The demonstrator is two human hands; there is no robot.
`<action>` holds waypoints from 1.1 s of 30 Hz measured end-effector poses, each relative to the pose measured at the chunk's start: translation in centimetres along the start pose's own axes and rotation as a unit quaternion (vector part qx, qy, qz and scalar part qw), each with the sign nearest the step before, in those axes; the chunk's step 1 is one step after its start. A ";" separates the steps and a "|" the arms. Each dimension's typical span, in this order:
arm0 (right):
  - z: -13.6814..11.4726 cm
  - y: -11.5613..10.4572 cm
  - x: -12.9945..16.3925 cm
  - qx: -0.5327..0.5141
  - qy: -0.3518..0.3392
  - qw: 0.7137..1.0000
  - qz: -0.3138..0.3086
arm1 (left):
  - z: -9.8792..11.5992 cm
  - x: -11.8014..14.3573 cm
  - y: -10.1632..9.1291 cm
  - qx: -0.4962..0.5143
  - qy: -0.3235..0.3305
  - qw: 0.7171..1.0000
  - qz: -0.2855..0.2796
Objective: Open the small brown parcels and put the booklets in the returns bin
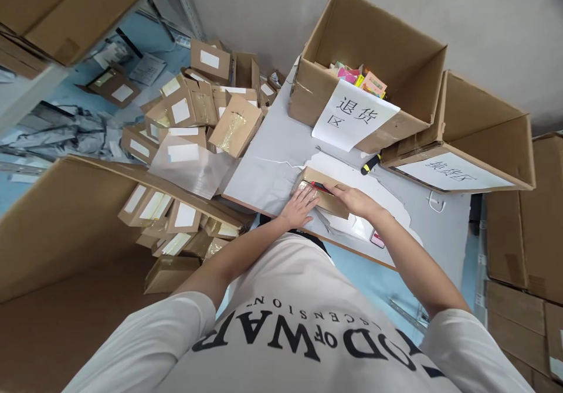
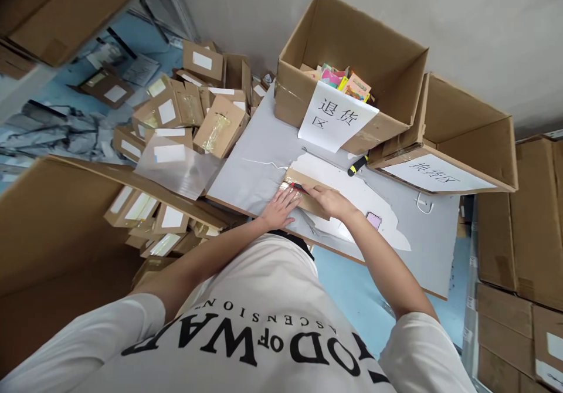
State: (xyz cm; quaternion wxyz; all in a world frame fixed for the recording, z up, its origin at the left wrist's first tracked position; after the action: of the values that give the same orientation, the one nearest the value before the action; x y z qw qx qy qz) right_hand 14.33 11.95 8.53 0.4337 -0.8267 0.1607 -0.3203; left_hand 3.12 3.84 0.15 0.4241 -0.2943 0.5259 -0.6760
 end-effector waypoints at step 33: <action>4.2 -1.6 6.5 0.150 0.105 0.976 -0.119 | -0.3 -0.5 -0.1 -0.065 -0.023 0.995 -0.078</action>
State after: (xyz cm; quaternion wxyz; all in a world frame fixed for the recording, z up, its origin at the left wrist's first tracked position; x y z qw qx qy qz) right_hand 22.00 11.92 10.64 0.4922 -0.7272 0.0565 -0.4751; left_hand 3.10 4.38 0.17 0.3622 -0.3771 0.5340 -0.6644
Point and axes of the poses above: each hand's wrist, its own x-axis away from the middle knuckle, its own y-axis out of the palm, z = x × y, the point moved 7 cm from there along -x, towards the middle knuckle, and after that the axes turned 7 degrees about -x, right-handed, at the moved point
